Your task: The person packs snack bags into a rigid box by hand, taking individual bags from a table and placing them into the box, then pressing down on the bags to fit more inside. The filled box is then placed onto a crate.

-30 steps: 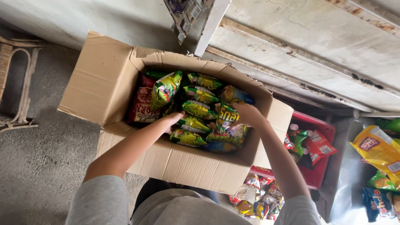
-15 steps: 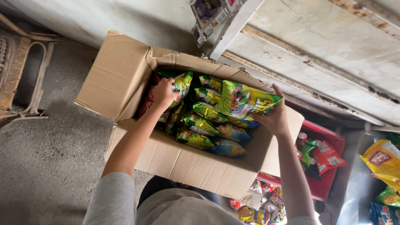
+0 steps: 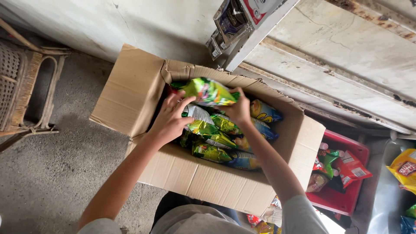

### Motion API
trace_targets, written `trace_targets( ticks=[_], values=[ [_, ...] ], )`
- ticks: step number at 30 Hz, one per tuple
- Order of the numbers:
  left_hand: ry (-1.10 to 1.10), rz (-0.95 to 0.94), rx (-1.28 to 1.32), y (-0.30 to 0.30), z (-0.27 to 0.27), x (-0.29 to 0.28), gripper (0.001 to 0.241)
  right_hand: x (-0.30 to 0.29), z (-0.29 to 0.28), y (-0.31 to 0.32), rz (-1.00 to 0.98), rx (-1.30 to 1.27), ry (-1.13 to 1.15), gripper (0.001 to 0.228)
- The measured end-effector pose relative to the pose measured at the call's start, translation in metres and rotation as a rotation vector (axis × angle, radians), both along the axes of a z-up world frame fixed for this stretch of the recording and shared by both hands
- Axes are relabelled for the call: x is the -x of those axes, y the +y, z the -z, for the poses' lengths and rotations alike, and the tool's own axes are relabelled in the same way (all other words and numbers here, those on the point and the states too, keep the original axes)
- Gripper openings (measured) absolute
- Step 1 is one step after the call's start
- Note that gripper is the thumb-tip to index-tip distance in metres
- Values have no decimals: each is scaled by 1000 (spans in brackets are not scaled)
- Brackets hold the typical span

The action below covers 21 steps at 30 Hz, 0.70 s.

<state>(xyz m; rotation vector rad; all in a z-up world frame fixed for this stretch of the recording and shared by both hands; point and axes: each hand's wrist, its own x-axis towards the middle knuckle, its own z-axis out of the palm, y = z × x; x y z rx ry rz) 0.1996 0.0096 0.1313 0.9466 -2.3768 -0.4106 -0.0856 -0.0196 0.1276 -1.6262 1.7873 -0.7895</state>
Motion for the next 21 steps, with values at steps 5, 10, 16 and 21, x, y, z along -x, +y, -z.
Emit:
trace_targets(
  ticks=[5,10,16,21],
  values=[
    [-206,-97,122,-9,-34,-5,8,-31,41,0,-225,-20,25,51],
    [-353,-104,106,10,27,-26,11,-22,59,-12,-590,-196,-533,41],
    [-198,-237,279,68,-69,-64,19,-27,134,-39,62,-670,-1083,29],
    [-137,-405,381,107,-151,-113,11,-77,176,-19,57,-627,-1057,29]
  ],
)
